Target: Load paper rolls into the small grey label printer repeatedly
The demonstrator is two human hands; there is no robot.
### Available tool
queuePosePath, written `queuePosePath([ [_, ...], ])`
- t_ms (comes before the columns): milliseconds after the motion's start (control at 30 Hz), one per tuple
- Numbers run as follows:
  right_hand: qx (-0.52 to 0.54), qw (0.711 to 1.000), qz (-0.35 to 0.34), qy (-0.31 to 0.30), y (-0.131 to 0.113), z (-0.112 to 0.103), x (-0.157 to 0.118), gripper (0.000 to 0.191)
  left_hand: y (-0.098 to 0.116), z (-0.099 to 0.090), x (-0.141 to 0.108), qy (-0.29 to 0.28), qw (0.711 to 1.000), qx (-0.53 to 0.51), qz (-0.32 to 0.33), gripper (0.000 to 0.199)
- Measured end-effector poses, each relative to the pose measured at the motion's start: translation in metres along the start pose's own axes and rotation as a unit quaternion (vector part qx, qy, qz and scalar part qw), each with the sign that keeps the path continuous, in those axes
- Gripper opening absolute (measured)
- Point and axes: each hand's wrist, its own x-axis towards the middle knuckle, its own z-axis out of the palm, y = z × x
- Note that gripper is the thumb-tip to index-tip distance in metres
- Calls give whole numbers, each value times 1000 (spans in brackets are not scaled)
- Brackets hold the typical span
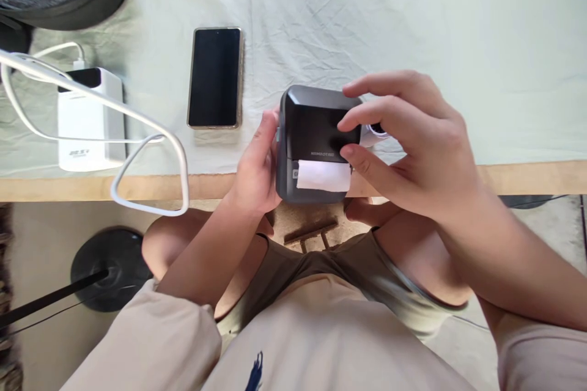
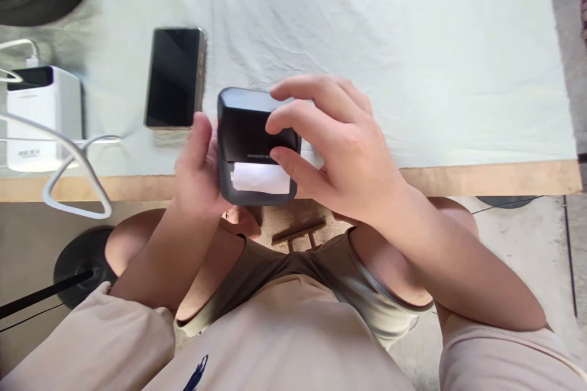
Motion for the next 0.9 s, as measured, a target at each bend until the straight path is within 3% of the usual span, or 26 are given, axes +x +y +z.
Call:
queuePosePath([
  [100, -1, 1000, 11, -12, 0, 0, 0, 16, 0, 5, 2, 52, 999, -1, 7, 31],
  [400, 42, 998, -13, -53, -1, 3, 0, 30, 4, 4, 1, 113, 993, 21, -1, 25],
  [467, 11, 999, -17, -30, -3, 1, 1, 26, 6, 8, 1, 111, 994, 22, -6, 26],
  [533, -40, 998, -37, 35, -5, 0, 2, 22, 6, 11, 1, 118, 993, 12, -20, 28],
  [600, -80, 992, -24, 96, -9, 0, 3, 6, 6, 11, 2, 104, 994, 1, -37, 30],
  [700, -79, 983, 42, 163, -14, 2, 5, 17, 1, 3, 4, 15, 999, 13, -26, 27],
  [767, -55, 978, 51, 194, -15, 4, 6, 15, -2, -4, 4, -19, 999, 40, -17, 33],
  [833, -35, 983, 33, 178, -13, 6, 5, 10, -5, -9, 4, -21, 998, 55, -9, 35],
  [900, -44, 992, 33, 112, -9, 6, 1, 9, -6, -12, 4, -36, 997, 61, 10, 36],
])
